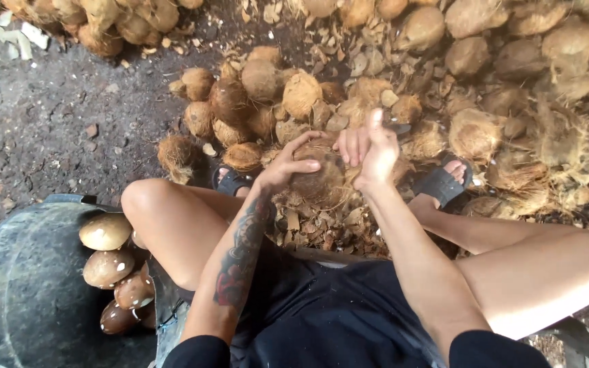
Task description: The person sits on the ground and uses a large knife to peel the husk off a coconut. They rotate the coconut in their hands to remove the fibrous outer layer, then place the peeled coconut into a large container.
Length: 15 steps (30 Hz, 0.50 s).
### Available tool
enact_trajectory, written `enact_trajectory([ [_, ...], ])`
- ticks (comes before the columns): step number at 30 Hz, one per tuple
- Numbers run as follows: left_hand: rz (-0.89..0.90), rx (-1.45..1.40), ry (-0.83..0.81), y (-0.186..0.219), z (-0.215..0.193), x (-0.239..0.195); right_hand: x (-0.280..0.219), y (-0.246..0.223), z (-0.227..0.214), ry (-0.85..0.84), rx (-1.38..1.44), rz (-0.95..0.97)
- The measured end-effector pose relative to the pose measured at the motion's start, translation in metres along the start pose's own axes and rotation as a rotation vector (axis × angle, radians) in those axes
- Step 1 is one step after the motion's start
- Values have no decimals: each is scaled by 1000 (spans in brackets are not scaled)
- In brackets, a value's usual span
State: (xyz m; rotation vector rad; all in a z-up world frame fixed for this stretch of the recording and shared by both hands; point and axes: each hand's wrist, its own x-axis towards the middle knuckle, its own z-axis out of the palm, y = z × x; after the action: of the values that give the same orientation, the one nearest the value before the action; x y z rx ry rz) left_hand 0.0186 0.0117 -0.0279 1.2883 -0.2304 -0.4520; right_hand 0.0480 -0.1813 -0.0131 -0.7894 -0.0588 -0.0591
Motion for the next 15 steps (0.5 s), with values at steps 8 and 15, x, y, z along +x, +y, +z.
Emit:
enact_trajectory([
  [8, 288, -519, -152, -24, 11, 27, -1, -83, 91, 104, 327, -59],
  [15, 242, 62, -437, 74, -12, 19, -28, -100, 114, 31, 37, -29],
])
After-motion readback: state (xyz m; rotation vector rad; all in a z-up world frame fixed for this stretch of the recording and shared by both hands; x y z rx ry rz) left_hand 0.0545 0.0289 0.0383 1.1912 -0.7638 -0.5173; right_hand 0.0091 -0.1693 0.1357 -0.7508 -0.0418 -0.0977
